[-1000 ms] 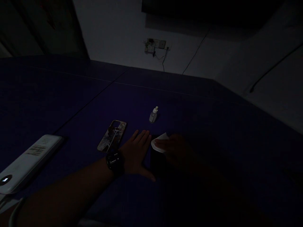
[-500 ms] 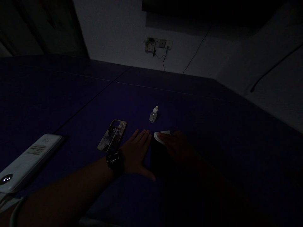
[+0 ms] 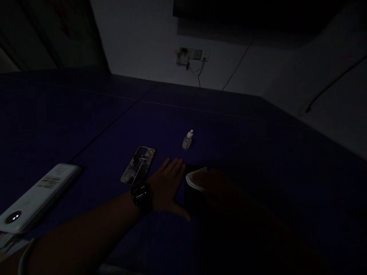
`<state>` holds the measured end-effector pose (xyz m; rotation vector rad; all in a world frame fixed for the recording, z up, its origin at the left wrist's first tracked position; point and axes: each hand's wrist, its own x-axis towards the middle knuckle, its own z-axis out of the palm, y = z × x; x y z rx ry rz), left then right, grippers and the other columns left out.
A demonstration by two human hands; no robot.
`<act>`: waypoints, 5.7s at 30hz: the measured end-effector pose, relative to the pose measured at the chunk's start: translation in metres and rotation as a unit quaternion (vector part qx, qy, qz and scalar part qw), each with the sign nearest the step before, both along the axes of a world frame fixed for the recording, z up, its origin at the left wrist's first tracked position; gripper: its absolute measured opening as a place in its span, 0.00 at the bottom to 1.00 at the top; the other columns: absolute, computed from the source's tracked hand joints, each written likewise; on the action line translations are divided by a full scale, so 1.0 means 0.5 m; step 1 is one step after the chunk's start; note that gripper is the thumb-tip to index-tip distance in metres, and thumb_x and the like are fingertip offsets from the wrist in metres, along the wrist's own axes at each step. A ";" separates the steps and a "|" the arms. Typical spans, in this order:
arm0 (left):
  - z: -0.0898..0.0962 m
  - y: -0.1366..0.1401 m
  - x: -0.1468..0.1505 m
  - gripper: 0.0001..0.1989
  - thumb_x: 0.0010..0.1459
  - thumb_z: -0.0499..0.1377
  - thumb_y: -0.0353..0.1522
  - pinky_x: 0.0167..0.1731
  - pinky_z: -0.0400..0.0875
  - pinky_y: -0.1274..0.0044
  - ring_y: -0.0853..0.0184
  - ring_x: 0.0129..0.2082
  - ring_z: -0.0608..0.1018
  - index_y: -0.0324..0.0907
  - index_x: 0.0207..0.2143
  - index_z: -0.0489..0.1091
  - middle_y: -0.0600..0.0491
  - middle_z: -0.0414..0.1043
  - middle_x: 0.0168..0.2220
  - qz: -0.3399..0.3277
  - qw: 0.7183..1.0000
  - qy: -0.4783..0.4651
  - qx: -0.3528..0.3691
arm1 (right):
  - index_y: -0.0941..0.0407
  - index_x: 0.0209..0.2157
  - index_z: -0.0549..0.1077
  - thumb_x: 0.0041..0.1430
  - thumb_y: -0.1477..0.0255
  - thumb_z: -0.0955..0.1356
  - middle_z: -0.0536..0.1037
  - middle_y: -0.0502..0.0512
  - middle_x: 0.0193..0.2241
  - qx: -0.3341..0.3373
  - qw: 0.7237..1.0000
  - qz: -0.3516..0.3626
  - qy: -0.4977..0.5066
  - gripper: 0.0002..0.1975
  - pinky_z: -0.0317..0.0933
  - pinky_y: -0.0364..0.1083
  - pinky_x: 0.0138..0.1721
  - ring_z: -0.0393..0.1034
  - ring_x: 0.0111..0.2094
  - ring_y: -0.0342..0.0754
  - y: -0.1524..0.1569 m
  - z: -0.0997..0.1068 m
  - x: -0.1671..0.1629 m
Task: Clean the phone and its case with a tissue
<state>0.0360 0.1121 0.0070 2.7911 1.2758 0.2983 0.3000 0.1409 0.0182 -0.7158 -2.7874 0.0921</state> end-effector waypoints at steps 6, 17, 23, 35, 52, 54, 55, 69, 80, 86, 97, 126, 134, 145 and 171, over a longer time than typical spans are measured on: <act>-0.002 0.000 -0.001 0.66 0.49 0.44 0.72 0.68 0.42 0.54 0.40 0.72 0.50 0.24 0.69 0.49 0.26 0.44 0.71 0.003 1.000 -0.005 -0.004 | 0.55 0.63 0.68 0.62 0.77 0.63 0.74 0.60 0.59 0.008 1.000 -0.009 0.016 0.27 0.64 0.60 0.53 0.70 0.51 0.57 -0.012 0.009 -0.012; 0.004 -0.002 0.000 0.67 0.48 0.44 0.72 0.68 0.42 0.54 0.40 0.72 0.50 0.23 0.69 0.50 0.26 0.43 0.71 0.003 1.000 0.005 -0.010 | 0.56 0.63 0.68 0.60 0.78 0.63 0.75 0.59 0.59 0.012 1.000 -0.012 -0.007 0.29 0.65 0.58 0.51 0.70 0.48 0.56 -0.012 0.016 -0.018; 0.000 -0.001 0.002 0.67 0.48 0.44 0.73 0.69 0.42 0.55 0.41 0.72 0.51 0.24 0.68 0.51 0.27 0.45 0.70 0.008 1.000 -0.007 0.004 | 0.55 0.61 0.70 0.58 0.78 0.63 0.77 0.59 0.56 0.015 1.000 0.012 0.017 0.28 0.67 0.57 0.52 0.71 0.50 0.56 -0.019 0.015 -0.007; -0.012 0.001 -0.001 0.66 0.48 0.46 0.72 0.68 0.42 0.55 0.41 0.72 0.50 0.26 0.69 0.49 0.26 0.45 0.71 0.003 1.000 -0.006 0.026 | 0.54 0.60 0.70 0.60 0.76 0.64 0.76 0.59 0.57 0.003 0.999 0.036 0.037 0.26 0.65 0.57 0.57 0.71 0.56 0.54 -0.026 0.014 -0.010; -0.002 0.000 -0.001 0.67 0.47 0.46 0.72 0.68 0.41 0.54 0.40 0.72 0.50 0.22 0.68 0.50 0.25 0.44 0.71 0.003 1.000 0.000 0.003 | 0.56 0.63 0.66 0.65 0.74 0.63 0.75 0.63 0.56 0.012 0.999 0.041 0.029 0.24 0.64 0.58 0.56 0.68 0.56 0.56 -0.026 0.017 -0.037; 0.001 0.000 -0.001 0.68 0.48 0.45 0.73 0.68 0.41 0.54 0.40 0.72 0.50 0.22 0.69 0.49 0.25 0.43 0.71 0.002 1.000 0.007 -0.006 | 0.56 0.64 0.65 0.65 0.74 0.63 0.76 0.63 0.56 0.016 0.999 0.020 0.032 0.26 0.64 0.59 0.56 0.69 0.55 0.56 -0.022 0.011 -0.028; 0.003 -0.001 -0.001 0.68 0.48 0.44 0.73 0.68 0.42 0.54 0.40 0.72 0.50 0.23 0.69 0.49 0.25 0.43 0.71 0.004 1.000 0.010 -0.011 | 0.56 0.64 0.65 0.65 0.74 0.63 0.76 0.63 0.56 0.020 0.999 0.019 0.034 0.26 0.64 0.59 0.55 0.69 0.55 0.56 -0.022 0.010 -0.024; 0.004 -0.001 -0.001 0.66 0.50 0.45 0.71 0.68 0.42 0.53 0.39 0.72 0.50 0.23 0.69 0.49 0.25 0.42 0.71 0.001 1.000 0.008 -0.012 | 0.58 0.60 0.69 0.65 0.79 0.61 0.76 0.63 0.55 0.013 0.999 0.029 0.019 0.23 0.67 0.55 0.50 0.71 0.49 0.54 -0.024 0.015 -0.021; 0.004 0.002 -0.002 0.65 0.50 0.44 0.71 0.67 0.45 0.51 0.38 0.71 0.51 0.24 0.68 0.50 0.25 0.44 0.70 -0.003 1.000 0.012 -0.009 | 0.57 0.59 0.71 0.61 0.81 0.62 0.77 0.61 0.56 -0.020 0.999 0.014 0.024 0.25 0.67 0.54 0.49 0.73 0.49 0.53 -0.021 0.027 -0.002; 0.005 0.000 -0.002 0.67 0.49 0.44 0.72 0.68 0.43 0.52 0.40 0.72 0.50 0.22 0.68 0.50 0.25 0.42 0.71 0.000 1.000 0.012 -0.017 | 0.57 0.59 0.72 0.63 0.80 0.61 0.77 0.61 0.56 -0.012 0.999 0.034 -0.017 0.24 0.68 0.53 0.49 0.73 0.47 0.52 -0.024 0.028 -0.031; -0.003 0.002 -0.004 0.67 0.48 0.46 0.72 0.68 0.42 0.52 0.39 0.72 0.50 0.23 0.69 0.49 0.25 0.43 0.71 -0.007 1.000 -0.001 -0.009 | 0.56 0.57 0.73 0.62 0.81 0.61 0.78 0.60 0.55 0.006 0.999 0.043 -0.012 0.24 0.69 0.53 0.50 0.74 0.47 0.52 -0.023 0.024 -0.030; -0.007 0.002 -0.006 0.65 0.49 0.44 0.72 0.67 0.44 0.53 0.39 0.71 0.52 0.25 0.69 0.48 0.26 0.46 0.70 -0.015 1.000 -0.007 0.008 | 0.52 0.57 0.73 0.60 0.83 0.61 0.79 0.54 0.54 -0.003 1.000 -0.012 0.008 0.27 0.69 0.51 0.42 0.73 0.41 0.50 -0.013 0.044 0.037; 0.002 0.003 -0.003 0.66 0.49 0.44 0.72 0.68 0.43 0.51 0.38 0.71 0.51 0.23 0.68 0.50 0.25 0.44 0.70 -0.007 1.000 0.000 -0.014 | 0.53 0.58 0.73 0.61 0.82 0.61 0.77 0.56 0.56 -0.021 1.000 0.000 0.014 0.26 0.69 0.50 0.43 0.74 0.44 0.50 -0.018 0.013 0.024; 0.004 0.000 -0.002 0.67 0.48 0.44 0.73 0.67 0.45 0.52 0.39 0.71 0.52 0.24 0.68 0.50 0.25 0.46 0.70 -0.008 1.000 -0.004 -0.010 | 0.51 0.55 0.75 0.59 0.82 0.63 0.80 0.54 0.53 -0.013 1.000 0.005 0.017 0.25 0.68 0.51 0.43 0.73 0.41 0.50 -0.022 0.026 0.030; 0.010 -0.006 0.003 0.66 0.50 0.42 0.72 0.69 0.40 0.56 0.42 0.72 0.50 0.23 0.68 0.50 0.27 0.44 0.71 0.010 1.000 0.014 -0.004 | 0.50 0.58 0.73 0.60 0.79 0.64 0.79 0.55 0.54 0.028 0.999 0.000 0.030 0.26 0.70 0.54 0.46 0.75 0.45 0.52 -0.011 0.011 0.031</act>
